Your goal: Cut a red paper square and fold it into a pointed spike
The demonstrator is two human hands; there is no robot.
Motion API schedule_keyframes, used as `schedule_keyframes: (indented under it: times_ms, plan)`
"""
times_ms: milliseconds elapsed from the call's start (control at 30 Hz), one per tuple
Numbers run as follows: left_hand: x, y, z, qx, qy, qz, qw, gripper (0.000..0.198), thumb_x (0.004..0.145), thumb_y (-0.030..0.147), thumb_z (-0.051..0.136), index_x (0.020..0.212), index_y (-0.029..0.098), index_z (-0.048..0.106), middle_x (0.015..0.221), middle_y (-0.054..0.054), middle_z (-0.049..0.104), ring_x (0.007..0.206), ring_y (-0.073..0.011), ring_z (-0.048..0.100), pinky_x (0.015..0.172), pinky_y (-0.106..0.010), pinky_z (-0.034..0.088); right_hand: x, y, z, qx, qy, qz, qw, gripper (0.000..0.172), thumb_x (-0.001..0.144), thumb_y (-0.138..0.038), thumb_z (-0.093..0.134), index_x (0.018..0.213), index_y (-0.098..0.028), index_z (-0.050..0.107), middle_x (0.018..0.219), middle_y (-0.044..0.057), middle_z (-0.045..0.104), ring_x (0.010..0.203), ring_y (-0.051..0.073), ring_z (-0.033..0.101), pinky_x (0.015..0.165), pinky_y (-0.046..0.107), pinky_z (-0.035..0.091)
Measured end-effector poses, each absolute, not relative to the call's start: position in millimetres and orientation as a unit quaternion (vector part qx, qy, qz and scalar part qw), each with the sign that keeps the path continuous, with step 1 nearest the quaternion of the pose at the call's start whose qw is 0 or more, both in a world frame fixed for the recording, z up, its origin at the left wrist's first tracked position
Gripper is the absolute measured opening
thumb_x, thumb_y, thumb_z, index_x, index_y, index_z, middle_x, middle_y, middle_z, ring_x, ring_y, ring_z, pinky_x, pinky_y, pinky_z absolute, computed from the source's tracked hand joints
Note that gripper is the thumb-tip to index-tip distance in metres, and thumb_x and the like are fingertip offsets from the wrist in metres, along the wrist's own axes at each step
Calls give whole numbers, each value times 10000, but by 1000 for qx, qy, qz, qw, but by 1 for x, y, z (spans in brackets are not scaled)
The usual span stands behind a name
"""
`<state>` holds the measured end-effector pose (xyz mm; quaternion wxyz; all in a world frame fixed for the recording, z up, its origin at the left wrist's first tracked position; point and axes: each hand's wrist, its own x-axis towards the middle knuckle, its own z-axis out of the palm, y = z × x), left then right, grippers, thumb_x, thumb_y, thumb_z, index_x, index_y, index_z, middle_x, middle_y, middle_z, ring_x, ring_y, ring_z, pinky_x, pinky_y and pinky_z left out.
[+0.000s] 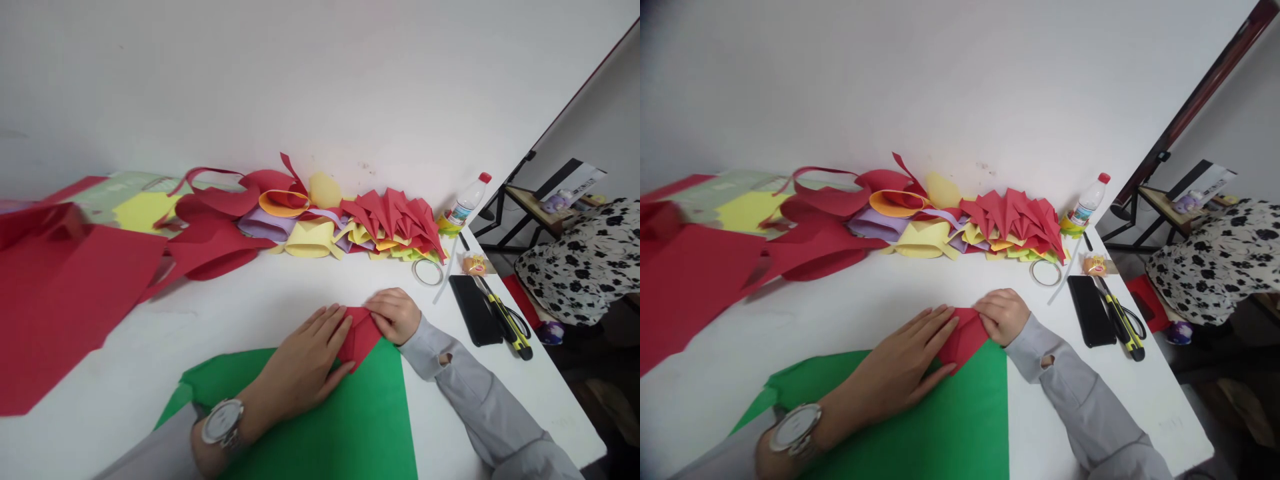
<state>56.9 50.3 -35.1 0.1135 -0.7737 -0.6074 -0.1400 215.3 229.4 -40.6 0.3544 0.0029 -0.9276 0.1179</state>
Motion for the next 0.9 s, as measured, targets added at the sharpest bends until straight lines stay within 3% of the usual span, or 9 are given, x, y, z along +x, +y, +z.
schedule_keyframes:
  times_ms: [267,567,900]
  plan:
    - [57,50,-37,-767,-615,-159,93,634,942,475,435,1429,76,368,1397,-207,525,1305,-333,483,1066,-481,415,216,233,-42,-9,-931,130,341,209,931,-204,501,980,-212,704,918,55,759,930,188,671,852,361,532]
    - [58,50,-34,-753,-617,-180,141,664,911,486,483,1378,19,417,1446,-277,435,1361,-382,393,1067,-518,410,216,243,-51,-84,-929,153,326,192,921,-227,534,995,-224,712,993,79,739,1010,217,634,895,397,517]
    - [56,50,-32,-772,-604,-156,120,571,921,461,491,1343,75,513,1389,-207,534,1299,-358,479,1054,-503,433,216,247,-55,-119,-922,171,327,142,879,-249,610,929,-245,743,995,66,739,987,221,630,886,400,516]
